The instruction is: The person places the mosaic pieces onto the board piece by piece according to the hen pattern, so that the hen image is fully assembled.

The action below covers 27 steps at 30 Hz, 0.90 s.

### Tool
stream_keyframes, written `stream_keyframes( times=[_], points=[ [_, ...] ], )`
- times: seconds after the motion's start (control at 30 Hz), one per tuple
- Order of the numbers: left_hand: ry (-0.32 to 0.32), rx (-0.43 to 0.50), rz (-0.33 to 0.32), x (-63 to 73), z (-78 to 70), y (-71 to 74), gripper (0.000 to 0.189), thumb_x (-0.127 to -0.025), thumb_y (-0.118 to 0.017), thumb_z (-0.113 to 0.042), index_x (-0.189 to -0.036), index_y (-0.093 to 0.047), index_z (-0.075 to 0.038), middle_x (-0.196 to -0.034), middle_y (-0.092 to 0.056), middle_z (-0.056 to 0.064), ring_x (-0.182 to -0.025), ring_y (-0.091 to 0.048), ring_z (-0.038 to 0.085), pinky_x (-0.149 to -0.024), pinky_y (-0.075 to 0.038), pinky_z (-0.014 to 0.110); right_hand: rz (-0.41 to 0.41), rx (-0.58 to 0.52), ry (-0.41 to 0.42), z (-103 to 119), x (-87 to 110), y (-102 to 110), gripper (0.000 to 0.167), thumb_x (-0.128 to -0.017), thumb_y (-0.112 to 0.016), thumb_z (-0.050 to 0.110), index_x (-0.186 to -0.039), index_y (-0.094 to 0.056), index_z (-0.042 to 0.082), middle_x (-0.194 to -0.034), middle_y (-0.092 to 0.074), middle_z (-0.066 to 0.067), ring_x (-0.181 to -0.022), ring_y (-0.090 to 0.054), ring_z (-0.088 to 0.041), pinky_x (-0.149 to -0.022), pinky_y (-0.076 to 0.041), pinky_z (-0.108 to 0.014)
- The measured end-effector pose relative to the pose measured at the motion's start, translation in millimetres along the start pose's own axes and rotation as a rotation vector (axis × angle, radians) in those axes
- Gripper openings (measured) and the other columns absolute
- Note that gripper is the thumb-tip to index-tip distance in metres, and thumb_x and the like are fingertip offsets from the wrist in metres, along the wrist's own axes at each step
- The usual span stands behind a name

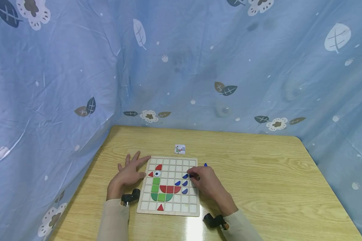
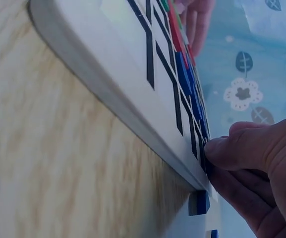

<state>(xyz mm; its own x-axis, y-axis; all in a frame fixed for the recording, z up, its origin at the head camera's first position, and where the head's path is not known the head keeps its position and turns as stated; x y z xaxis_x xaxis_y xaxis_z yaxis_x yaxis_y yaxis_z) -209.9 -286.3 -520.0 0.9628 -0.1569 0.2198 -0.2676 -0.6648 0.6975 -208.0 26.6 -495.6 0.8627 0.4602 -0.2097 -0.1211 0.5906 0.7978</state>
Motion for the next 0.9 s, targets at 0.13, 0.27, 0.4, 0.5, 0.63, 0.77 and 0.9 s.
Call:
stream_keyframes(
  times=[0.13, 0.27, 0.4, 0.5, 0.63, 0.77, 0.9],
  points=[
    [0.001, 0.002, -0.002, 0.1, 0.3, -0.1, 0.075, -0.098, -0.069, -0.009, -0.168, -0.046, -0.021, -0.183, -0.002, 0.026, -0.164, 0.020, 0.059, -0.113, 0.021, 0.090, -0.033, -0.039, -0.030, -4.6, 3.3, 5.7, 0.024, -0.091, -0.082, -0.002, -0.113, -0.084, 0.007, -0.106, -0.085, -0.004, -0.097, -0.080, -0.016, -0.085, -0.066, -0.035],
    [0.003, 0.005, -0.001, 0.1, -0.1, -0.1, 0.075, -0.098, -0.068, -0.009, -0.169, -0.046, -0.020, -0.183, -0.002, 0.026, -0.164, 0.021, 0.059, -0.113, 0.022, 0.089, -0.098, -0.114, -0.092, -19.2, 6.9, 17.7, 0.024, -0.093, -0.080, -0.002, -0.114, -0.084, 0.006, -0.106, -0.085, -0.004, -0.098, -0.081, -0.016, -0.088, -0.067, -0.038],
    [0.007, 0.008, -0.001, 0.2, -0.7, 0.2, 0.076, -0.097, -0.068, -0.009, -0.169, -0.046, -0.021, -0.183, -0.002, 0.026, -0.164, 0.021, 0.058, -0.114, 0.022, 0.089, -0.154, -0.151, -0.141, -37.8, 9.3, 31.7, 0.025, -0.093, -0.080, -0.001, -0.117, -0.083, 0.006, -0.109, -0.085, -0.006, -0.100, -0.081, -0.021, -0.091, -0.066, -0.043],
    [0.010, 0.012, 0.000, 0.7, -0.9, 0.1, 0.076, -0.097, -0.069, -0.009, -0.169, -0.046, -0.021, -0.183, -0.002, 0.026, -0.164, 0.021, 0.058, -0.114, 0.023, 0.088, -0.170, -0.179, -0.191, -52.3, 10.5, 38.2, 0.025, -0.094, -0.082, 0.002, -0.118, -0.083, 0.005, -0.111, -0.084, -0.009, -0.102, -0.081, -0.024, -0.091, -0.067, -0.041],
    [0.011, 0.008, -0.001, 0.8, -1.3, 0.5, 0.076, -0.097, -0.069, -0.009, -0.168, -0.046, -0.021, -0.183, -0.002, 0.027, -0.164, 0.021, 0.058, -0.114, 0.023, 0.088, -0.177, -0.216, -0.228, -66.2, 9.7, 40.8, 0.024, -0.094, -0.083, 0.003, -0.118, -0.082, 0.003, -0.112, -0.084, -0.012, -0.103, -0.081, -0.026, -0.088, -0.067, -0.035],
    [0.014, 0.007, -0.004, 0.9, -1.2, 0.3, 0.076, -0.097, -0.069, -0.009, -0.168, -0.046, -0.021, -0.183, -0.003, 0.027, -0.164, 0.021, 0.058, -0.114, 0.022, 0.088, -0.192, -0.205, -0.207, -71.2, 6.0, 40.1, 0.024, -0.093, -0.084, 0.004, -0.117, -0.082, 0.002, -0.110, -0.084, -0.012, -0.101, -0.082, -0.026, -0.087, -0.067, -0.035],
    [0.016, 0.007, -0.005, 0.4, -1.1, 0.0, 0.076, -0.097, -0.069, -0.009, -0.168, -0.047, -0.020, -0.183, -0.003, 0.027, -0.164, 0.020, 0.058, -0.114, 0.022, 0.088, -0.206, -0.163, -0.192, -73.3, 0.3, 36.9, 0.023, -0.092, -0.085, 0.005, -0.116, -0.083, 0.004, -0.108, -0.084, -0.008, -0.099, -0.081, -0.023, -0.088, -0.067, -0.039]
  ],
)
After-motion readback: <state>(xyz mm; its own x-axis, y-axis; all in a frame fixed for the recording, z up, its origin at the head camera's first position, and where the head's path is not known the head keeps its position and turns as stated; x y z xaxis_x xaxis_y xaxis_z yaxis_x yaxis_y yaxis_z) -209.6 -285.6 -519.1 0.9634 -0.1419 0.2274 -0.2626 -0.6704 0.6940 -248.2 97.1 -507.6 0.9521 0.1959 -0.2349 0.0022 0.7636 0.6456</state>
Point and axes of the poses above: each hand's wrist, its own x-axis away from the middle knuckle, its own y-axis out of the back of the hand, z = x × y, the point moved 6 cm from there along -x, towards the middle knuckle
